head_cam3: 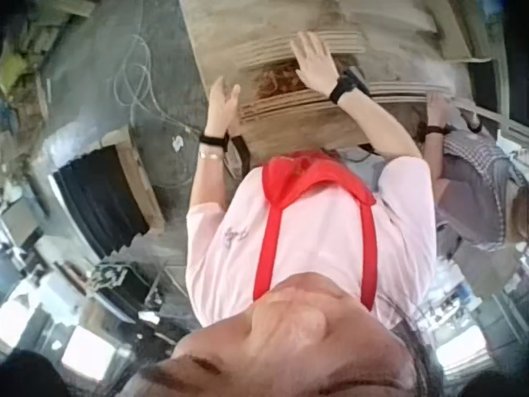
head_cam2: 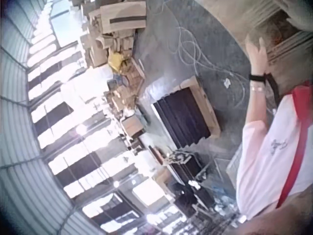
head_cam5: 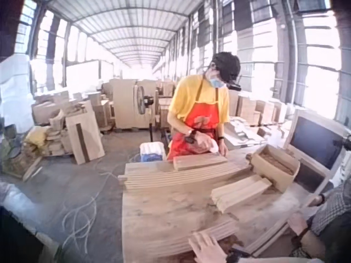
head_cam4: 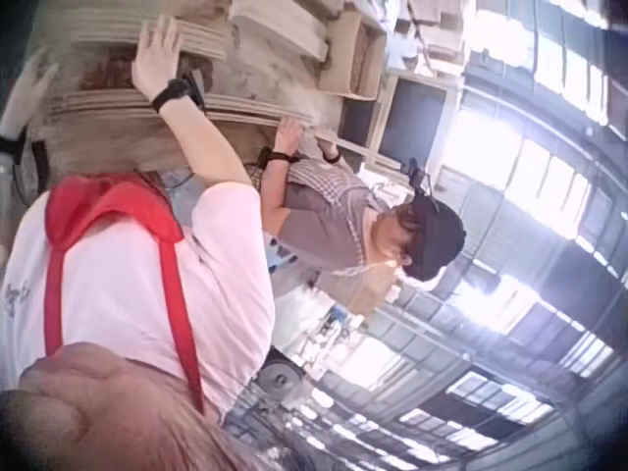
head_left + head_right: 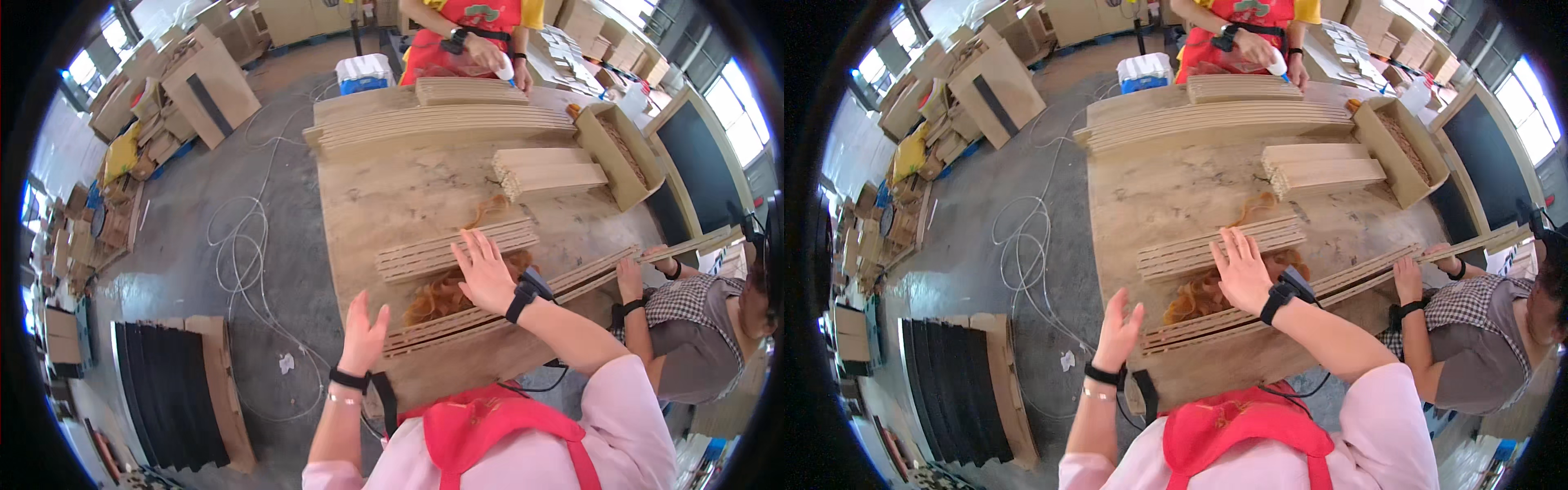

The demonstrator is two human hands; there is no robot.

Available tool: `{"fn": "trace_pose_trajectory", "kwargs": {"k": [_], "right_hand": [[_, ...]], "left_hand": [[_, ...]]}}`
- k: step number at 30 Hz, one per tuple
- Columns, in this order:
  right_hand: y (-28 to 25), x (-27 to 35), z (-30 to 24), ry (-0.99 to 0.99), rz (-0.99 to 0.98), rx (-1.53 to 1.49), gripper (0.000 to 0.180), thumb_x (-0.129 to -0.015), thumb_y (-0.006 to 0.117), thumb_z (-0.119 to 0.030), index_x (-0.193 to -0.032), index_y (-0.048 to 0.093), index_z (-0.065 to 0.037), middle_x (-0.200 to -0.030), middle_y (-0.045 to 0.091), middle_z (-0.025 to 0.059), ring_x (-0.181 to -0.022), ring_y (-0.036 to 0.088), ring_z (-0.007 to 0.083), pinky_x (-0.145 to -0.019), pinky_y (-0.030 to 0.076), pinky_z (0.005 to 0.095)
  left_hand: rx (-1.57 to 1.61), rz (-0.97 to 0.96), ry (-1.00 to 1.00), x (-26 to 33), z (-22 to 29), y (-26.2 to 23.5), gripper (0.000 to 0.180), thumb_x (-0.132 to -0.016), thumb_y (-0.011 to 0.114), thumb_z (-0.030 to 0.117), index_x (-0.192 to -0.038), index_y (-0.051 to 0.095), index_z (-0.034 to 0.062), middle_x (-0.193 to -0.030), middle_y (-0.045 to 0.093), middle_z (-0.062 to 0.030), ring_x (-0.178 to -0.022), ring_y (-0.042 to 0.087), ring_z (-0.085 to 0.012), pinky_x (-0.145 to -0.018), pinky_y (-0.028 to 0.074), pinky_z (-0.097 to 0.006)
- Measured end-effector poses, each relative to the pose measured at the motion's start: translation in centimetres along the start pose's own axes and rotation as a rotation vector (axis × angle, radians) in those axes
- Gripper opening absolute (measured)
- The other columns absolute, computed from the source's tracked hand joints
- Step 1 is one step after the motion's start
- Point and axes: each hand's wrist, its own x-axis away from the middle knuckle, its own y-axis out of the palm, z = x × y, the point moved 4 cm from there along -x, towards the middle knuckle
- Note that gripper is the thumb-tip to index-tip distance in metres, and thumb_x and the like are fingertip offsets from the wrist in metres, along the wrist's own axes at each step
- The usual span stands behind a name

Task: Applying wood glue to small slats and assembling them into a larger wooden furniture panel.

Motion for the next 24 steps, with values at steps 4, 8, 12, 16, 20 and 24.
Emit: {"fn": "trace_pose_trajectory", "kwargs": {"k": [4, 8, 12, 16, 20, 24], "right_hand": [[1.3, 1.6, -2.0, 0.027, 0.051, -0.046, 0.064, -0.081, 0.063, -0.019, -0.137, 0.041, 0.001, -0.144, 0.029, 0.0247, -0.134, 0.026, 0.0414, -0.109, 0.028, 0.0507], [1.9, 2.7, -1.9, 0.071, 0.176, -0.08, 0.052, -0.083, 0.057, -0.012, -0.132, 0.046, 0.002, -0.137, 0.037, 0.0229, -0.127, 0.036, 0.04, -0.105, 0.034, 0.0478], [1.8, 2.5, -1.4, 0.062, 0.234, -0.08, 0.046, -0.083, 0.056, -0.011, -0.127, 0.05, 0.001, -0.128, 0.044, 0.0228, -0.12, 0.043, 0.0379, -0.099, 0.039, 0.0447], [2.2, 2.0, -0.5, 0.104, 0.276, 0.012, 0.037, -0.082, 0.056, -0.01, -0.118, 0.054, -0.002, -0.115, 0.051, 0.0184, -0.108, 0.05, 0.0321, -0.09, 0.043, 0.0401], [2.8, 0.5, 0.1, 0.109, 0.332, 0.036, 0.019, -0.081, 0.055, -0.01, -0.099, 0.058, -0.005, -0.094, 0.051, 0.0113, -0.094, 0.051, 0.0269, -0.081, 0.045, 0.0368], [3.8, -0.6, 1.1, 0.143, 0.347, 0.011, 0.006, -0.075, 0.059, -0.009, -0.079, 0.063, -0.006, -0.088, 0.053, 0.0116, -0.093, 0.051, 0.0284, -0.08, 0.045, 0.0392]], "left_hand": [[-0.055, -0.198, -0.047, -3.0, -1.2, 0.5, 0.073, -0.088, 0.064, 0.03, -0.14, 0.03, -0.0091, -0.141, 0.039, -0.0293, -0.135, 0.035, -0.038, -0.111, 0.029, -0.041], [0.11, -0.304, -0.104, -2.2, -0.4, 1.8, 0.075, -0.088, 0.065, 0.029, -0.141, 0.028, -0.0091, -0.143, 0.037, -0.0292, -0.135, 0.036, -0.0367, -0.111, 0.03, -0.041], [0.187, -0.296, -0.105, -1.6, -0.4, 2.3, 0.076, -0.086, 0.067, 0.027, -0.142, 0.03, -0.0079, -0.14, 0.042, -0.0265, -0.133, 0.041, -0.0319, -0.109, 0.034, -0.039], [0.364, -0.302, -0.17, -1.1, 0.6, 1.9, 0.064, -0.086, 0.068, 0.026, -0.136, 0.042, -0.0046, -0.132, 0.054, -0.0208, -0.127, 0.049, -0.0292, -0.104, 0.039, -0.038], [-0.011, 0.049, -0.097, -0.2, -1.8, 0.0, 0.041, -0.087, 0.065, 0.02, -0.121, 0.057, -0.0015, -0.117, 0.063, -0.0188, -0.112, 0.06, -0.0294, -0.096, 0.045, -0.037], [0.012, 0.226, -0.087, 2.5, -0.6, -2.6, 0.036, -0.088, 0.063, 0.014, -0.12, 0.057, 0.0, -0.117, 0.062, -0.018, -0.112, 0.058, -0.0307, -0.095, 0.045, -0.038]]}}
